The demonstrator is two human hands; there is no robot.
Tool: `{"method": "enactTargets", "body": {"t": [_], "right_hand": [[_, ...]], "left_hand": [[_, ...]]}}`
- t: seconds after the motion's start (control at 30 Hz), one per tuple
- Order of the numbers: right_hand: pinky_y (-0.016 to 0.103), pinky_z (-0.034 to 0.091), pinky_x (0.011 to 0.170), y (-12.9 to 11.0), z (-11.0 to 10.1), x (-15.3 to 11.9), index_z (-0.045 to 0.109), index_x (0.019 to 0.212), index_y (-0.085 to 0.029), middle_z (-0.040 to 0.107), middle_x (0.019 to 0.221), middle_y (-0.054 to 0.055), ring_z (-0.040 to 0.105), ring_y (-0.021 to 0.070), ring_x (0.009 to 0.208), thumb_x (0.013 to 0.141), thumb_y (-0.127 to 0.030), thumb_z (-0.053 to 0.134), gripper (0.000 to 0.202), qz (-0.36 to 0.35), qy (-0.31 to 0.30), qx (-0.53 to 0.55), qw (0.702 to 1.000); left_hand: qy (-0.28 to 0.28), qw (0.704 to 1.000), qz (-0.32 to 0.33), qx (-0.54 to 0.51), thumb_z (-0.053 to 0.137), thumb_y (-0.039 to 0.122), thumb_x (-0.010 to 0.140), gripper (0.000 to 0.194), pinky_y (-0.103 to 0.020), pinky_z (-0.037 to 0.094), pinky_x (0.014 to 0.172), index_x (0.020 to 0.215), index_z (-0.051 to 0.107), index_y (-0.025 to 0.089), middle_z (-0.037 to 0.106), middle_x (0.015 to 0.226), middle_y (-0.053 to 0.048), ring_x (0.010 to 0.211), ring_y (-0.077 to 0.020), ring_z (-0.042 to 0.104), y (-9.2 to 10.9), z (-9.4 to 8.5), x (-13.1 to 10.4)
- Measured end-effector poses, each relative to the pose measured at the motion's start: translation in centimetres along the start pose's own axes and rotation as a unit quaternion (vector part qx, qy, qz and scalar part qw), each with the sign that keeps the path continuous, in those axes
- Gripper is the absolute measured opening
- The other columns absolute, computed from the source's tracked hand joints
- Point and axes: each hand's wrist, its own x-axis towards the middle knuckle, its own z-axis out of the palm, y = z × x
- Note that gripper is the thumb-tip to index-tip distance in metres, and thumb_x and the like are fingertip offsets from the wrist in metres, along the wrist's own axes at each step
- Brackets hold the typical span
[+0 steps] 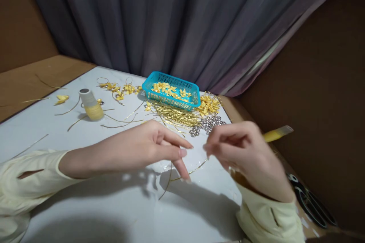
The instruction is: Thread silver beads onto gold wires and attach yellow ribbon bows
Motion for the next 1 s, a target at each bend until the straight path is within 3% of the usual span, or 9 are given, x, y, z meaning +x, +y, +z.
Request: {"method": "enactTargets", "body": {"t": [0.07,0.13,0.2,0.33,0.57,0.67,0.77,0.87,1.0], "right_hand": [[0.023,0.023,0.036,-0.8,-1.2,-1.1,0.068,0.058,-0.019,0.049,0.040,-0.004,0.039,0.0061,0.036,0.070,-0.011,0.062,0.015,-0.079,0.147,-0.007,0.986],[0.026,0.027,0.038,-1.5,-2.5,-1.9,0.069,0.058,-0.021,0.053,0.044,-0.003,0.042,0.0070,0.037,0.071,-0.008,0.062,0.019,-0.186,0.328,-0.003,0.926],[0.028,0.030,0.040,-1.7,-3.6,-2.2,0.068,0.057,-0.022,0.056,0.049,-0.001,0.046,0.0078,0.039,0.073,-0.009,0.062,0.022,-0.232,0.401,-0.007,0.886],[0.027,0.037,0.045,0.5,-6.1,-1.1,0.069,0.059,-0.020,0.060,0.051,0.002,0.052,0.0108,0.047,0.076,-0.026,0.069,0.017,-0.056,0.205,-0.099,0.972],[0.026,0.042,0.050,6.5,-6.5,-1.9,0.070,0.065,-0.015,0.065,0.056,0.005,0.055,0.0119,0.048,0.070,-0.044,0.072,0.029,0.093,0.038,-0.058,0.993],[0.026,0.043,0.052,6.7,-5.2,-3.2,0.072,0.067,-0.016,0.067,0.061,0.005,0.055,0.0121,0.051,0.070,-0.044,0.071,0.028,0.091,0.064,-0.028,0.993],[0.026,0.046,0.058,5.6,-4.8,-3.5,0.073,0.069,-0.019,0.071,0.078,0.007,0.059,0.0161,0.069,0.072,-0.041,0.071,0.022,0.034,0.147,0.005,0.989],[0.028,0.050,0.065,4.9,-5.5,-3.0,0.072,0.074,-0.021,0.071,0.090,0.008,0.062,0.0186,0.080,0.074,-0.041,0.069,0.020,-0.003,0.202,0.073,0.977],[0.027,0.049,0.062,5.1,-6.0,-2.0,0.071,0.074,-0.020,0.071,0.085,0.008,0.062,0.0178,0.076,0.073,-0.042,0.069,0.022,0.026,0.194,0.108,0.975]], "left_hand": [[0.045,0.999,-0.003,0.022,0.055,0.044,0.082,0.028,-0.025,0.045,0.066,0.092,0.074,0.026,0.075,0.077,0.002,0.074,-0.0172,0.063,0.3,-0.6,0.0],[0.082,0.996,-0.001,0.042,0.056,0.043,0.083,0.026,-0.025,0.044,0.069,0.090,0.073,0.025,0.075,0.083,0.002,0.079,-0.0176,0.063,0.7,-1.1,0.0],[0.085,0.994,0.002,0.062,0.056,0.042,0.083,0.024,-0.026,0.042,0.075,0.083,0.073,0.025,0.075,0.085,0.003,0.085,-0.0178,0.063,0.9,-1.5,0.4],[0.043,0.995,-0.006,0.091,0.055,0.039,0.085,0.024,-0.028,0.038,0.086,0.078,0.070,0.022,0.074,0.088,0.003,0.091,-0.0176,0.061,0.3,-2.2,2.2],[0.008,0.989,-0.009,0.151,0.055,0.044,0.085,0.027,-0.032,0.040,0.090,0.082,0.067,0.019,0.066,0.110,-0.005,0.105,-0.0209,0.057,-3.2,-2.5,4.5],[-0.069,0.986,0.030,0.147,0.057,0.037,0.086,0.021,-0.033,0.029,0.105,0.081,0.068,0.020,0.047,0.140,-0.006,0.128,-0.0221,0.043,-5.1,-0.2,4.5],[-0.128,0.983,0.077,0.106,0.058,0.034,0.087,0.019,-0.032,0.031,0.104,0.083,0.068,0.019,0.045,0.141,-0.008,0.126,-0.0218,0.045,-6.5,3.0,4.4],[-0.173,0.983,0.047,0.038,0.053,0.035,0.089,0.026,-0.024,0.048,0.071,0.080,0.066,0.014,0.070,0.088,-0.009,0.075,-0.0143,0.064,-6.9,4.7,4.0],[-0.121,0.990,0.015,0.075,0.053,0.034,0.089,0.028,-0.017,0.038,0.051,0.074,0.065,0.013,0.063,0.057,0.000,0.050,-0.0080,0.049,-6.6,2.5,1.7]]}}
